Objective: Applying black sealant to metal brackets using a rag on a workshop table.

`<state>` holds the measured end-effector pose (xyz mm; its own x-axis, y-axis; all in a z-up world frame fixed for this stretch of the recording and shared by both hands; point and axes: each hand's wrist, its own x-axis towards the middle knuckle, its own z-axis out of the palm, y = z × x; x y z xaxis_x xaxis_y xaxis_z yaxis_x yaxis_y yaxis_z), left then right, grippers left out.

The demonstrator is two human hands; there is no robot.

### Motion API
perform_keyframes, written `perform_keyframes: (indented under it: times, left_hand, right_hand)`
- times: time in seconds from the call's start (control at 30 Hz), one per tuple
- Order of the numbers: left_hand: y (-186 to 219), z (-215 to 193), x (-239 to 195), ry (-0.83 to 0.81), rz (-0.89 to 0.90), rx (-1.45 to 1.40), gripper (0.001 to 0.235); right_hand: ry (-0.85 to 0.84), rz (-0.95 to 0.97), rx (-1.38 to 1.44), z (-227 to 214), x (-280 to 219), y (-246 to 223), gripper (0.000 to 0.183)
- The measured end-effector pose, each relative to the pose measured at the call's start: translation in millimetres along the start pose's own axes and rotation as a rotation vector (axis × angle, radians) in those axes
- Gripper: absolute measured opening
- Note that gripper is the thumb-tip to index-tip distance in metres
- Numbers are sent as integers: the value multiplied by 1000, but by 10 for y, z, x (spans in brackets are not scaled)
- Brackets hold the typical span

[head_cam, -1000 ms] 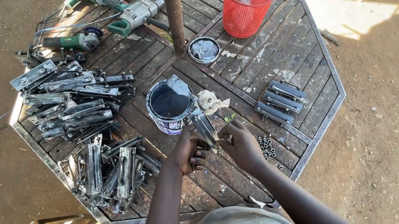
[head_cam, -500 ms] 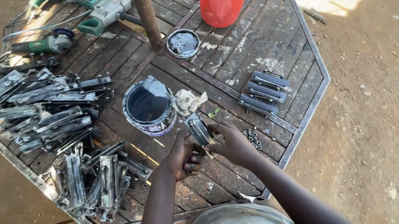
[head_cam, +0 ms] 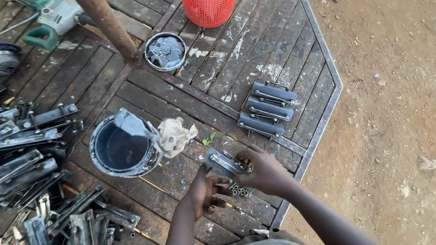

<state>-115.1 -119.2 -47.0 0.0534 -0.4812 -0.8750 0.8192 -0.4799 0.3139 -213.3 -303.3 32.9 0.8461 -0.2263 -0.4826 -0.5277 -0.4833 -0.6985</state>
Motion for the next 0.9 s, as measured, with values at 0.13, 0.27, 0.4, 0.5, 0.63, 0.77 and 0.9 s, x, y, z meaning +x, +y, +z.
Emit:
perform_keyframes:
  times: [0.13,0.27,0.4,0.5,0.63,0.77,0.9]
  left_hand:
    - [-133,-169,589,182,-1,-52,83]
    - [-275,-277,887,390,64,14,53]
    - [-541,-507,1182,457,95,39,48]
    - [-690,-610,1346,496,105,35,49]
    - [-195,-151,829,546,29,-97,37]
    - [-229,-162,931,578,17,-42,34]
    - [-622,-466,1345,541,120,69,40]
  right_hand:
    - [-4,118,-171,-365,395,375,55]
    - [123,192,-465,-895,926,834,60]
    - [311,218,-586,-1422,1552,1507,62]
    - [514,82,-626,-1652,1869,1641,52]
    - [424,158,-657,-1634,2144,1720,56]
    - [401,190,-689,-1463,2267,1950,55]
    - [567,126,-744,-1342,2310,2163,64]
